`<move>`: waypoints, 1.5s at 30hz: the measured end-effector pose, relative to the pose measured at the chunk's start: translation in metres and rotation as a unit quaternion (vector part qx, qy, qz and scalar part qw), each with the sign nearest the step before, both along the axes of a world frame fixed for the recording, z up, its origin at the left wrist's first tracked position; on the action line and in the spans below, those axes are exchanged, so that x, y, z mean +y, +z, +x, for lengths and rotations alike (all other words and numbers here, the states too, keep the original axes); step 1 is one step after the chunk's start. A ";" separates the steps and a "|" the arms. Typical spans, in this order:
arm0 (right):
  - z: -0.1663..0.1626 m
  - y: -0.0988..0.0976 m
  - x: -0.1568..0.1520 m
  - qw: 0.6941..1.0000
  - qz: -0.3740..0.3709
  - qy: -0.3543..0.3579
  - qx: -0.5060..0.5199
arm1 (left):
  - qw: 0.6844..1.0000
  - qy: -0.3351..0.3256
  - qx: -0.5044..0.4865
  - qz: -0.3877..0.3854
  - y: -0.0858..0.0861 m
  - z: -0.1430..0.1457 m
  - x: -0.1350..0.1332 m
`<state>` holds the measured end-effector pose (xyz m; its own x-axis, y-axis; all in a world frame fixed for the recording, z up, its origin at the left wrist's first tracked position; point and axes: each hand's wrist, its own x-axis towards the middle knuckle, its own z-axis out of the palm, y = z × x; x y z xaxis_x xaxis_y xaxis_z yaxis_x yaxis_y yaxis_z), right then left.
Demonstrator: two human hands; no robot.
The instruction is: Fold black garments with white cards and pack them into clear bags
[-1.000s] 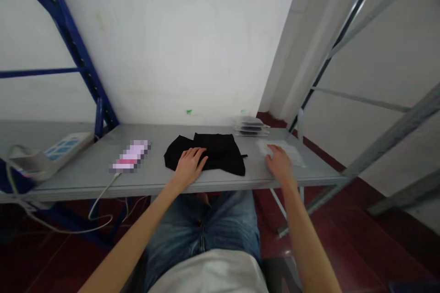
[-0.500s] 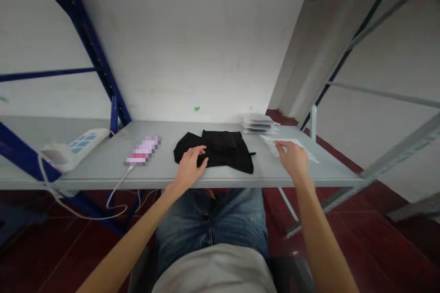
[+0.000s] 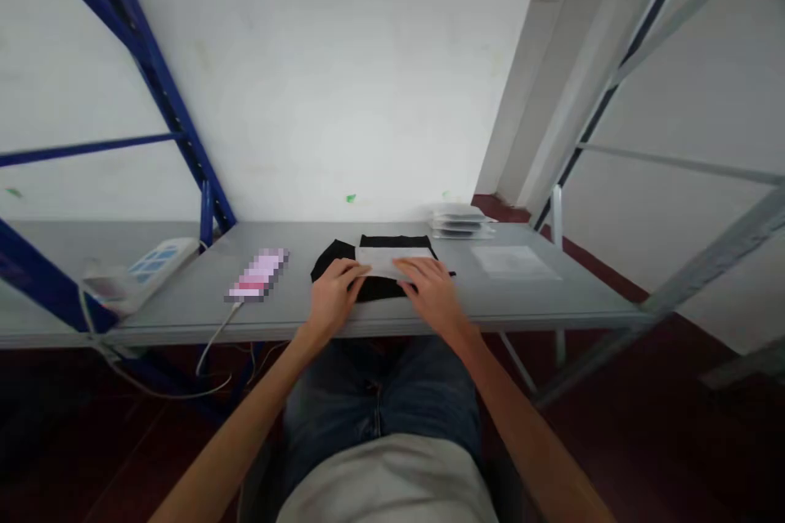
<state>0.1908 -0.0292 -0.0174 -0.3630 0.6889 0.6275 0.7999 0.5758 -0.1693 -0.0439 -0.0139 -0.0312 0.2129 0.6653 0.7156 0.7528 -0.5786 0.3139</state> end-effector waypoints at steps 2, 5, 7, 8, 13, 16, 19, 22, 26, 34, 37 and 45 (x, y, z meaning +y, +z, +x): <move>0.022 0.008 0.004 0.999 0.011 -0.043 0.025 | 0.999 0.016 -0.042 -0.012 0.003 -0.007 0.005; 0.048 0.015 0.008 0.995 0.019 -0.079 0.053 | 0.995 0.014 -0.091 -0.050 0.006 -0.016 0.010; 0.055 0.014 0.009 0.995 0.023 -0.068 0.064 | 0.994 0.011 -0.087 -0.069 0.009 -0.018 0.010; 0.055 0.012 0.009 0.996 0.025 -0.058 0.069 | 0.995 0.021 -0.076 -0.067 0.010 -0.018 0.009; 0.044 -0.005 0.004 0.997 0.033 -0.023 0.072 | 0.995 0.091 0.023 0.021 0.019 -0.005 -0.007; 0.037 -0.011 0.000 0.998 0.029 -0.008 0.054 | 0.997 0.018 0.058 0.040 0.018 0.009 -0.015; 0.028 -0.011 -0.002 0.997 0.055 0.016 0.049 | 0.995 -0.052 0.056 0.062 0.008 0.025 -0.016; 0.014 -0.006 -0.004 0.993 0.089 0.056 0.044 | 0.990 -0.093 0.033 0.102 -0.003 0.037 -0.013; -0.003 0.000 -0.004 0.991 0.095 0.084 0.039 | 0.987 -0.079 -0.005 0.143 -0.005 0.035 -0.011; 0.011 0.008 0.009 0.986 0.124 0.064 0.089 | 0.983 -0.011 0.090 0.162 0.009 0.006 0.001; 0.028 0.012 0.016 0.984 0.133 0.040 0.112 | 0.986 0.017 0.094 0.136 0.012 -0.010 0.009; 0.050 0.014 0.019 0.981 0.118 -0.001 0.155 | 0.998 0.014 0.013 0.059 0.019 -0.039 0.013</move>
<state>0.2411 -0.0099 -0.0035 -0.1281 0.5108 0.8501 0.7318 0.6272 -0.2666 -0.0827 -0.0006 -0.0121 0.2153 0.5820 0.7842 0.7757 -0.5897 0.2247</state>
